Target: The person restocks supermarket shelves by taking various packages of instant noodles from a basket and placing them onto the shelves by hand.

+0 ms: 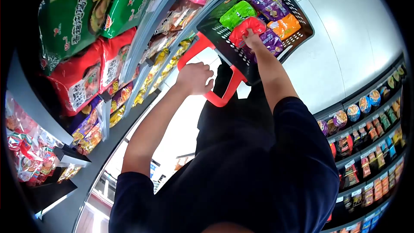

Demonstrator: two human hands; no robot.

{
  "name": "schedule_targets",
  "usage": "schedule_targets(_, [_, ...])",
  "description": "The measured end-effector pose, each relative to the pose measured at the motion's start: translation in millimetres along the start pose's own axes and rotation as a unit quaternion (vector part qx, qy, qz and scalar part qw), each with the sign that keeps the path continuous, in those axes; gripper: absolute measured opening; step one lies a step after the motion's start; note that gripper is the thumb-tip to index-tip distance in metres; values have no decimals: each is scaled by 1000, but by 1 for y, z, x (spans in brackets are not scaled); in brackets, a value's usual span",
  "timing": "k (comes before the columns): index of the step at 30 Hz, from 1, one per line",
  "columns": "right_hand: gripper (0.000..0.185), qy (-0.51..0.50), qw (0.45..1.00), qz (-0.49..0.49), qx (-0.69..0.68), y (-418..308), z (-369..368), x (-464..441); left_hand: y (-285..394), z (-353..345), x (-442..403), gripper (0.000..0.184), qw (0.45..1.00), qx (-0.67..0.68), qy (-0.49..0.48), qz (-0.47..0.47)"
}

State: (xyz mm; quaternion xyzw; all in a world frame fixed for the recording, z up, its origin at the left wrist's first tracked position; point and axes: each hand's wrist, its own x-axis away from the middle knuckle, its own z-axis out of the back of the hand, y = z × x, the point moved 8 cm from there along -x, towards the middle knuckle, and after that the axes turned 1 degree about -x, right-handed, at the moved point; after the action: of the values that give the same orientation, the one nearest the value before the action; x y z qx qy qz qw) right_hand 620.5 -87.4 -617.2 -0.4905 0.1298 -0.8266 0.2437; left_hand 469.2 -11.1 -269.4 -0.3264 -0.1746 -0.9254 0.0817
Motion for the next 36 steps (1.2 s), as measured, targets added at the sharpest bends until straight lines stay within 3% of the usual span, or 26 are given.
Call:
schedule_targets(1, [53,71,995,65,-11,9,-13,-25,-1,-1,0,14,1000,2,-26,13])
schedule_targets(5, [34,110,993,43,11,-2,13,-14,0,7,0,20,1000,19,-12,19])
schedule_targets(8, [34,130,989,44,-64,-12,30,10,-1,8,3,19,999,25,26,11])
schedule_targets(9, [29,163,982,76,-49,-19,39,22,0,12,4,18,997,38,65,1])
schedule_targets(12, [22,102,972,146,-151,-40,66,74,-1,12,11,14,993,35,114,-15])
schedule_targets(15, [16,166,947,244,-129,-88,133,163,3,31,18,12,964,91,240,-69])
schedule_targets(16, [15,187,936,276,-114,-109,158,198,3,46,27,11,942,140,294,-82])
schedule_targets(18, [16,193,932,291,-100,-137,195,259,-15,50,31,16,895,249,369,-17])
schedule_targets(20, [10,216,918,331,-42,-189,236,345,-37,46,25,31,829,353,431,39])
schedule_targets(21, [8,214,913,342,-55,-212,249,384,-49,28,4,40,707,549,442,57])
schedule_targets(22, [7,225,889,396,-34,-234,262,421,-58,14,-12,49,549,716,427,57])
schedule_targets(23, [7,223,880,419,-14,-256,273,456,-43,22,0,70,475,815,317,98])
schedule_targets(24, [4,226,856,464,-1,-281,284,491,-26,24,-7,83,430,873,229,28])
schedule_targets(26, [3,197,818,537,-63,-308,302,532,19,70,29,93,372,915,104,-117])
schedule_targets(29, [13,134,771,576,-238,-325,327,543,66,129,100,92,379,875,82,-292])
schedule_targets(33, [21,34,719,538,-438,-365,330,532,48,163,173,68,384,882,150,-229])
schedule_targets(36, [26,136,750,459,-456,-375,326,508,14,188,222,56,380,842,337,-182])
